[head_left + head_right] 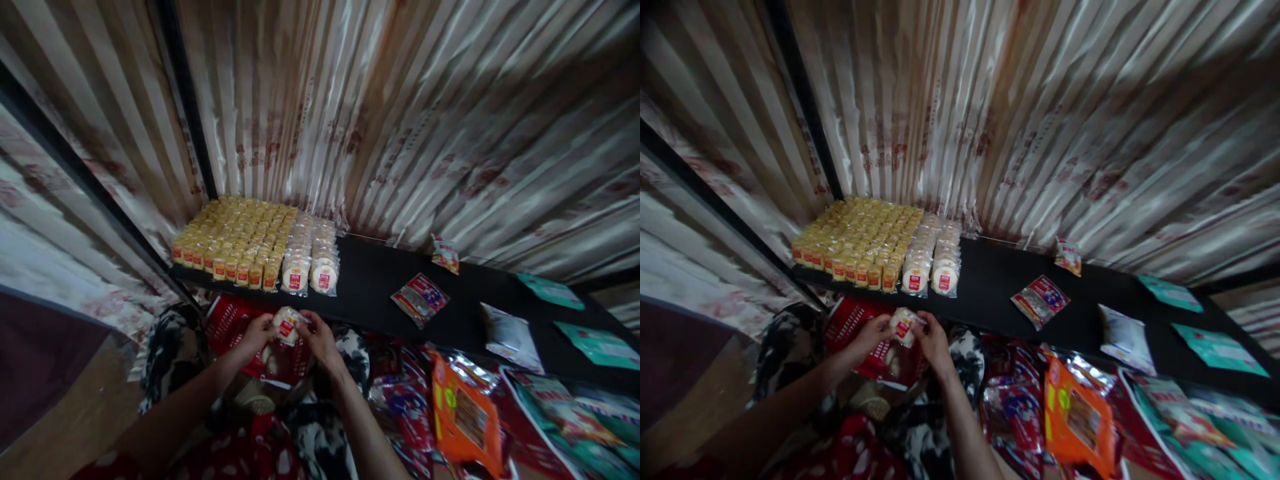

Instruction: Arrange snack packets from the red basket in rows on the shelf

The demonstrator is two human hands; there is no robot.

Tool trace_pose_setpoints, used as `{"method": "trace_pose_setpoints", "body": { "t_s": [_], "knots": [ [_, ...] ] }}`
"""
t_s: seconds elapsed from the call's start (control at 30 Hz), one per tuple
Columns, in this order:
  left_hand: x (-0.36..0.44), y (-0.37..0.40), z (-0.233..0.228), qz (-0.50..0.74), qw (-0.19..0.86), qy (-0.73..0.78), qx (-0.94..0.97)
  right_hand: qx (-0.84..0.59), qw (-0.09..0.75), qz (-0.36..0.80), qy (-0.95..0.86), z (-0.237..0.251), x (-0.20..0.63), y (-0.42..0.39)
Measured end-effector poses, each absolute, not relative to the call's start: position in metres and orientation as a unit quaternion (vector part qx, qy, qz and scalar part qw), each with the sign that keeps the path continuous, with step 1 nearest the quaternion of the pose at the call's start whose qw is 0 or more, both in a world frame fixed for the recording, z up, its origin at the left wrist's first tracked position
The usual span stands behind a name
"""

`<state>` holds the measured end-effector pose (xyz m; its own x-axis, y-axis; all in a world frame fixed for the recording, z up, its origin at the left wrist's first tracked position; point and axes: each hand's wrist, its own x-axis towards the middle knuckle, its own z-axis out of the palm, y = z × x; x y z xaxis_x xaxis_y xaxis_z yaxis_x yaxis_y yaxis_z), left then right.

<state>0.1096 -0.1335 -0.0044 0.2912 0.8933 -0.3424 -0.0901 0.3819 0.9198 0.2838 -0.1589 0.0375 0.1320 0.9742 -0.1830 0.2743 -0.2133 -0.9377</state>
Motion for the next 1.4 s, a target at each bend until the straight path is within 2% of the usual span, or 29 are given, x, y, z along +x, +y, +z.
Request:
{"method": "trace_pose_setpoints", "body": {
  "t_s": [0.13, 0.37, 0.6, 0.7, 1.07, 1.17, 1.3, 1.4],
  "knots": [
    [0.124, -0.13, 0.008, 0.387, 0.67, 0.481, 0.412, -0.648, 0.423, 0.416, -0.478, 0.039, 0.284, -0.161],
    [0.147, -0.114, 0.016, 0.403, 0.622, 0.525, 0.418, -0.697, 0.385, 0.301, -0.526, 0.048, 0.285, -0.147],
    [0.144, -0.119, 0.02, 0.453, 0.362, 0.618, 0.53, -0.724, 0.331, 0.239, -0.556, 0.056, 0.282, -0.117],
    [0.143, -0.121, 0.024, 0.443, 0.312, 0.608, 0.581, -0.74, 0.31, 0.231, -0.551, 0.055, 0.28, -0.11],
    [0.17, -0.132, 0.044, 0.4, 0.377, 0.438, 0.711, -0.691, 0.384, 0.328, -0.517, 0.059, 0.33, -0.112],
    [0.188, -0.13, 0.044, 0.388, 0.395, 0.422, 0.718, -0.709, 0.387, 0.302, -0.506, 0.055, 0.353, -0.112],
    [0.211, -0.131, 0.048, 0.377, 0.417, 0.42, 0.713, -0.748, 0.351, 0.236, -0.511, 0.046, 0.369, -0.106],
    [0.22, -0.136, 0.072, 0.358, 0.47, 0.404, 0.699, -0.764, 0.338, 0.209, -0.509, 0.041, 0.371, -0.099]
  ]
}}
